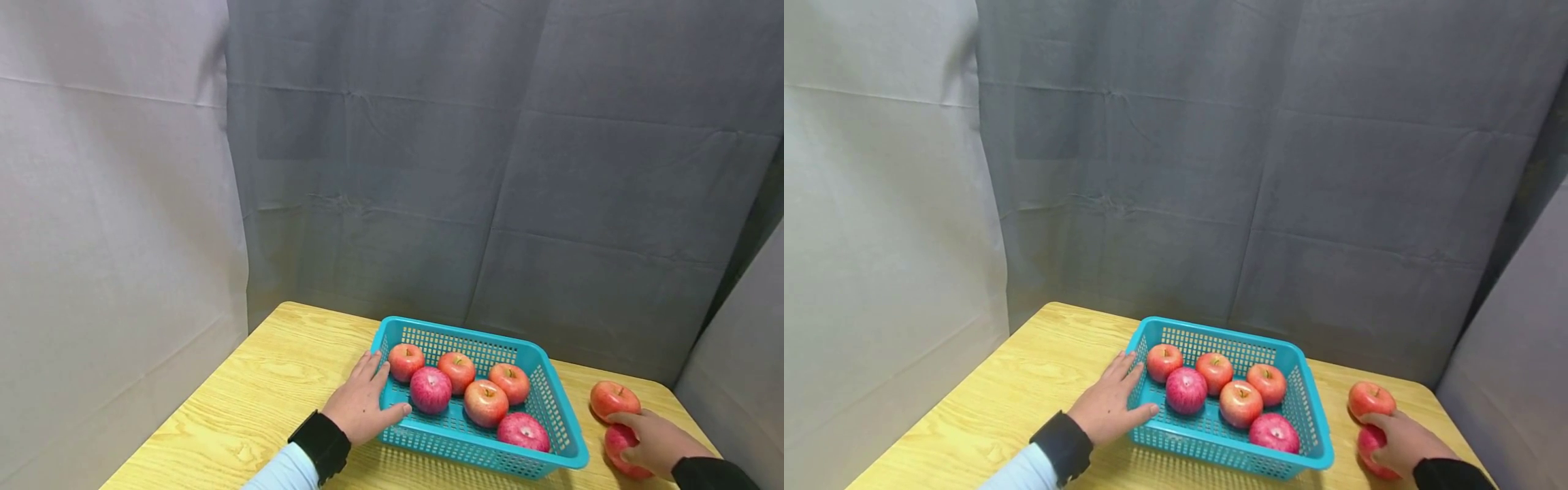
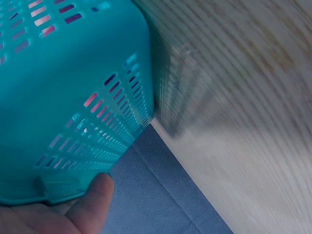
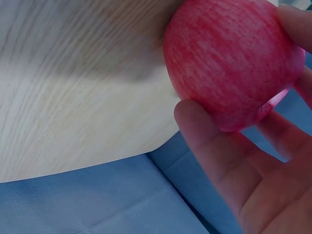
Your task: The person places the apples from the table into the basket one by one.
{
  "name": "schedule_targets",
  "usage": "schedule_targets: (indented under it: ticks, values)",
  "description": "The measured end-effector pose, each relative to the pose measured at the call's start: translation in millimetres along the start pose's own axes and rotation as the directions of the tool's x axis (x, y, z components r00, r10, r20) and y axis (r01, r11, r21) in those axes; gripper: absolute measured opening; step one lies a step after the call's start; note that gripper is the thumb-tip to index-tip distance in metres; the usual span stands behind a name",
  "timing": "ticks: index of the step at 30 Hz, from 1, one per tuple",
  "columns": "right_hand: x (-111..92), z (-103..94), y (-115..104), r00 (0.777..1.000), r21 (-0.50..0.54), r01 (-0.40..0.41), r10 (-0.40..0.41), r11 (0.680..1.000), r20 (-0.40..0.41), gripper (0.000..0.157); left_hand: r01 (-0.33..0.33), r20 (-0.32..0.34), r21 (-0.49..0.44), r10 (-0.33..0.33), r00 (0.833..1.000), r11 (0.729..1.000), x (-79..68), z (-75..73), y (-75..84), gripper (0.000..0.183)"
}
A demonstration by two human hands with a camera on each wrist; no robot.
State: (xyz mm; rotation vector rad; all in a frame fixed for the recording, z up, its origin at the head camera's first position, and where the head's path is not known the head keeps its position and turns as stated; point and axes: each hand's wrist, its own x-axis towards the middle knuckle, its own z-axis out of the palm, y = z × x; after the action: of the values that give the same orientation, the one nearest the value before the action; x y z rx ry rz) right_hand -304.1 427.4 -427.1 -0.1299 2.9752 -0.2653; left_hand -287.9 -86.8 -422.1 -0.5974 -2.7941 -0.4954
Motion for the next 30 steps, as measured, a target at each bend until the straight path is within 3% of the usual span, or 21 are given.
schedule_targets:
  ticks: [8, 17, 30]
  values:
    - [-9, -19.9, -13, 0.998, 0.001, 0.030, -0.030, 1.000, -0.052, 0.067, -0.003, -0.004, -0.006, 0.003, 1.000, 1.000, -0.2, -1.0, 0.4, 0.092]
    - [-21, -39.7, -29, 0.979, -0.020, 0.093, -0.095, 0.995, -0.179, 0.071, -0.001, -0.004, -0.007, 0.001, 1.000, 1.000, -0.1, -0.5, 0.2, 0.094]
    - [-33, -62.6, -53, 0.975, 0.018, 0.090, -0.085, 0.996, -0.207, 0.085, -0.006, -0.011, -0.008, 0.006, 1.000, 1.000, 0.0, 0.9, -0.5, 0.094]
